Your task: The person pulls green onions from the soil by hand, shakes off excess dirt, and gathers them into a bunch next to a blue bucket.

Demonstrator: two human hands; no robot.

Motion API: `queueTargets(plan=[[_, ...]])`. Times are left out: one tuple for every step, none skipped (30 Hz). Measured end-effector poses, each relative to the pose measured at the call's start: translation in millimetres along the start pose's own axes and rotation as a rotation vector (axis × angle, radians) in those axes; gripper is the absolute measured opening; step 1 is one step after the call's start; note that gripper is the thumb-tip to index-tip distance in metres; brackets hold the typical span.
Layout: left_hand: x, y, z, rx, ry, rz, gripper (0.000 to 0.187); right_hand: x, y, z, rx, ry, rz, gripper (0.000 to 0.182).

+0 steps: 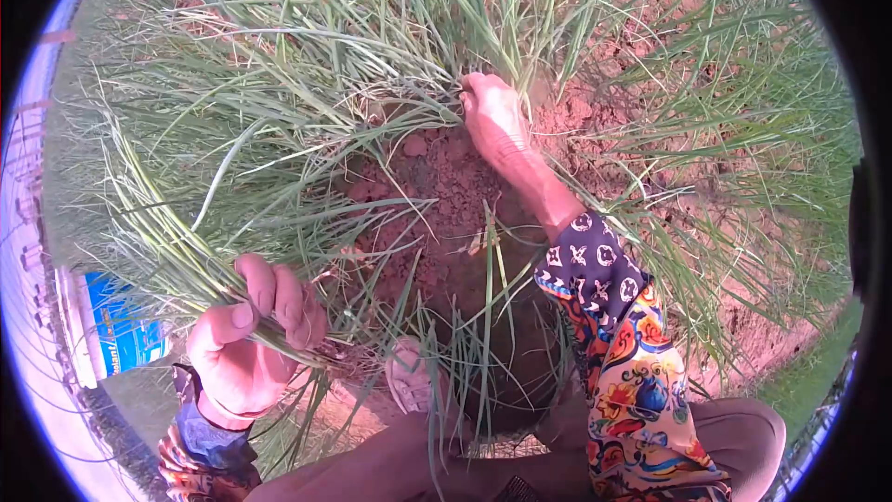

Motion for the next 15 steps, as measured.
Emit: queueTargets(plan=[[0,1,1,0.006,0.014,-0.006,0.015,-3,-5,-1,-0.035,0.04,-0.063,0.017],[-2,0,5,0.013,0.014,-0.002,0.015,-4,-9,-2,-0.044,0.051,-0.072,0.016],[-3,-4,9,0.026,0.017,0.0,0.014,-5,-11,0,-0.06,0.065,-0.081,0.016],[-4,-5,10,0.032,0.021,0.001,0.014,-5,-12,2,-0.068,0.081,-0.09,0.015],[-4,-5,10,0.027,0.025,0.007,0.014,-7,-12,5,-0.028,0.086,-0.053,0.012],[-4,-5,10,0.031,0.019,0.011,0.013,-5,-10,7,0.002,0.021,-0.028,0.011],[-4,-3,10,0.029,0.012,0.014,0.013,-1,-10,9,0.037,-0.043,-0.001,0.01],[-2,-3,11,0.024,0.007,0.016,0.013,1,-10,11,0.075,-0.106,0.026,0.009],[0,-2,12,0.021,0.013,0.022,0.013,6,-8,7,0.062,-0.237,0.137,0.01],[1,-4,12,0.027,0.02,0.033,0.014,13,-10,2,0.135,-0.249,0.182,0.009],[2,-5,13,0.038,0.026,0.039,0.014,16,-9,-1,0.004,-0.259,0.14,0.01],[4,-6,11,0.04,0.029,0.032,0.015,18,-11,-3,-0.113,-0.267,0.105,0.011],[6,-6,10,0.037,0.031,0.024,0.015,15,-14,-4,-0.128,-0.254,0.034,0.013],[7,-6,8,0.037,0.032,0.02,0.015,11,-16,-4,-0.147,-0.242,-0.04,0.014],[7,-6,8,0.043,0.033,0.021,0.015,7,-17,-4,-0.17,-0.232,-0.115,0.016]])
Point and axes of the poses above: each hand's wrist, its own y-axis away from the middle knuckle, its own x-axis out of the back of the hand, z = x × y, the point moved 3 cm from there along -y, towards the middle knuckle, and after that the axes turned 9 degrees about -y, right-handed, at the moved point
